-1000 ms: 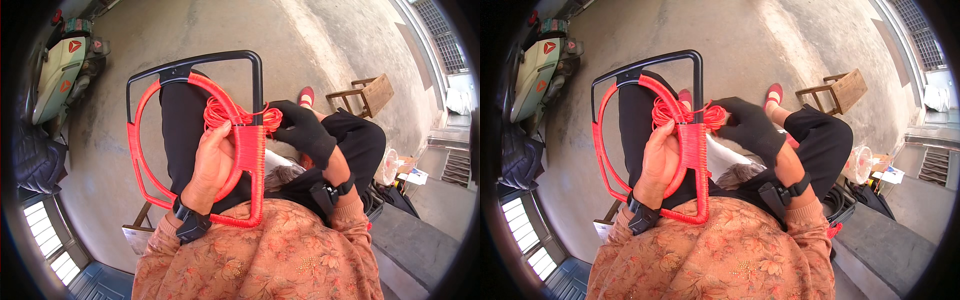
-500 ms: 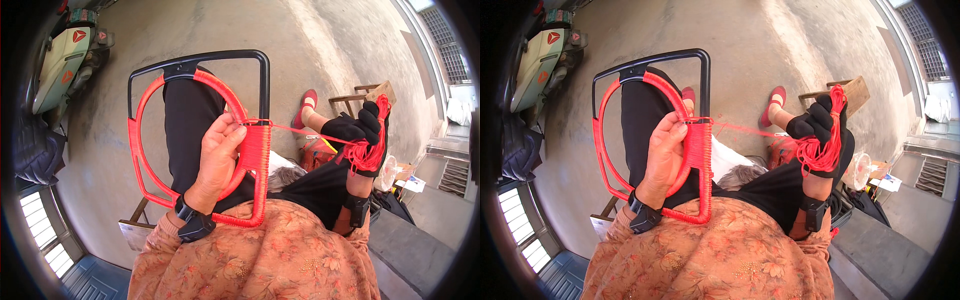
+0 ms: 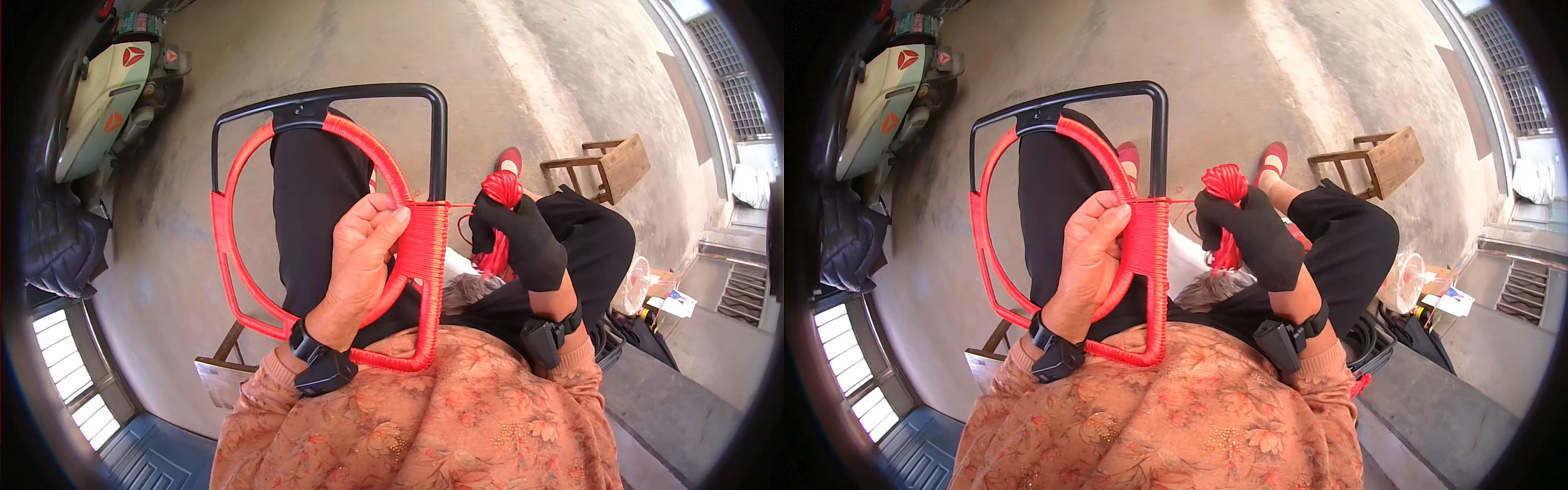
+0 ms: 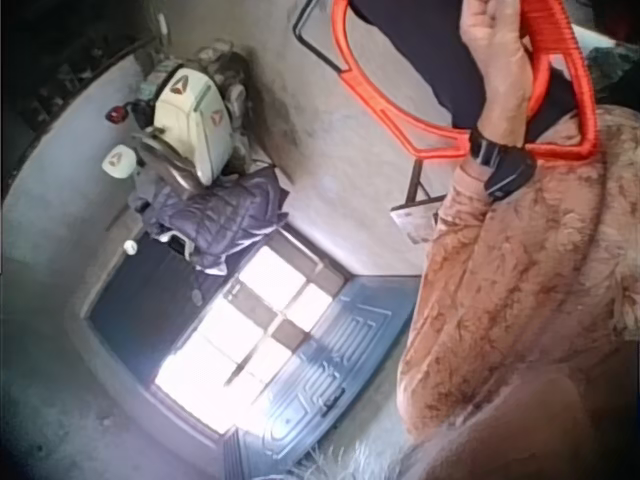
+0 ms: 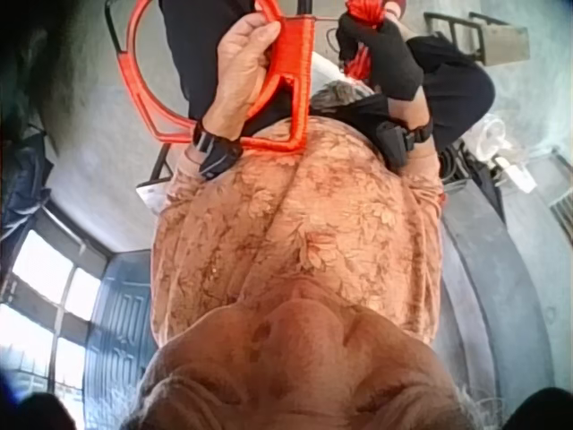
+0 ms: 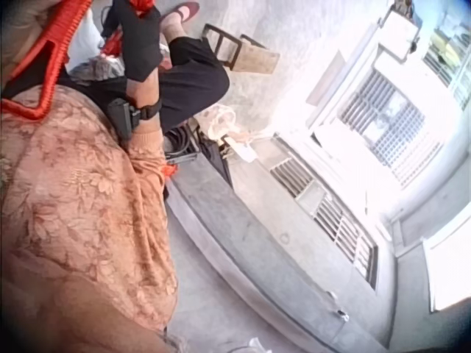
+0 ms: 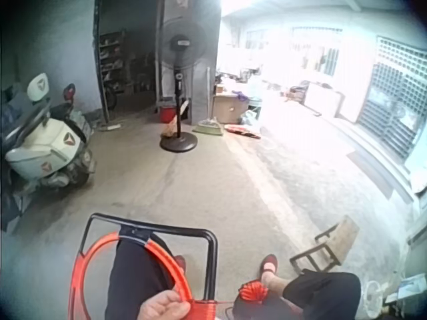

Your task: Weaving a red cord around a black circular furniture frame using hands.

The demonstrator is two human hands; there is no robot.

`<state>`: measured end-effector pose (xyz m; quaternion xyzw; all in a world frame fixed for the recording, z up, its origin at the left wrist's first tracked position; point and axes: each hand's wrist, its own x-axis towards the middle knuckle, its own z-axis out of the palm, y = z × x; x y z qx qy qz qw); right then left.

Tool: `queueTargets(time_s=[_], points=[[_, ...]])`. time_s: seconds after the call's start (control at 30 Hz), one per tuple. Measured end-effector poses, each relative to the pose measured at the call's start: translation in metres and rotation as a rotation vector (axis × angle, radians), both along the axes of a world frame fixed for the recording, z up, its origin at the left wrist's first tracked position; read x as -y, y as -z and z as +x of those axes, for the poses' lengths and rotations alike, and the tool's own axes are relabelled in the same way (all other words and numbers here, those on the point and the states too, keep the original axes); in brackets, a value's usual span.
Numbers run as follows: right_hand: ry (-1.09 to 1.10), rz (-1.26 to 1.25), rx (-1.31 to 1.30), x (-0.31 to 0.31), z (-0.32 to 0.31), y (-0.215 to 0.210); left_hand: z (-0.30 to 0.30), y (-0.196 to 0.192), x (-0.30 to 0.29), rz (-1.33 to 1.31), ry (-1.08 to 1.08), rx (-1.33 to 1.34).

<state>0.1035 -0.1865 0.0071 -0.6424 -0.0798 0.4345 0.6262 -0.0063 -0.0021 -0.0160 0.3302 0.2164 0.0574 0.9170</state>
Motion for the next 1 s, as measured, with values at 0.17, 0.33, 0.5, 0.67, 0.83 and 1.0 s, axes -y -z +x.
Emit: queueTargets(time_s=[0.17,0.33,0.5,0.67,0.83,1.0], points=[[0.161,0.105,-0.005,-0.01,-0.003,-0.008,0.0,-0.001,0.002,-0.012,0.035,0.02],[0.073,-0.028,0.45,-0.033,-0.024,-0.018,0.003,0.002,0.0,0.046,0.101,-0.011],[0.11,-0.026,0.305,-0.021,-0.023,-0.021,0.001,0.005,0.0,0.081,0.118,-0.036],[0.482,0.086,0.006,0.032,-0.001,-0.018,0.001,0.005,0.001,0.023,0.067,-0.037],[0.818,0.363,0.051,0.096,0.01,-0.034,0.001,0.005,0.001,0.062,0.134,-0.046],[0.795,0.455,0.087,0.128,0.018,-0.033,0.004,0.001,0.004,0.078,0.209,-0.016]])
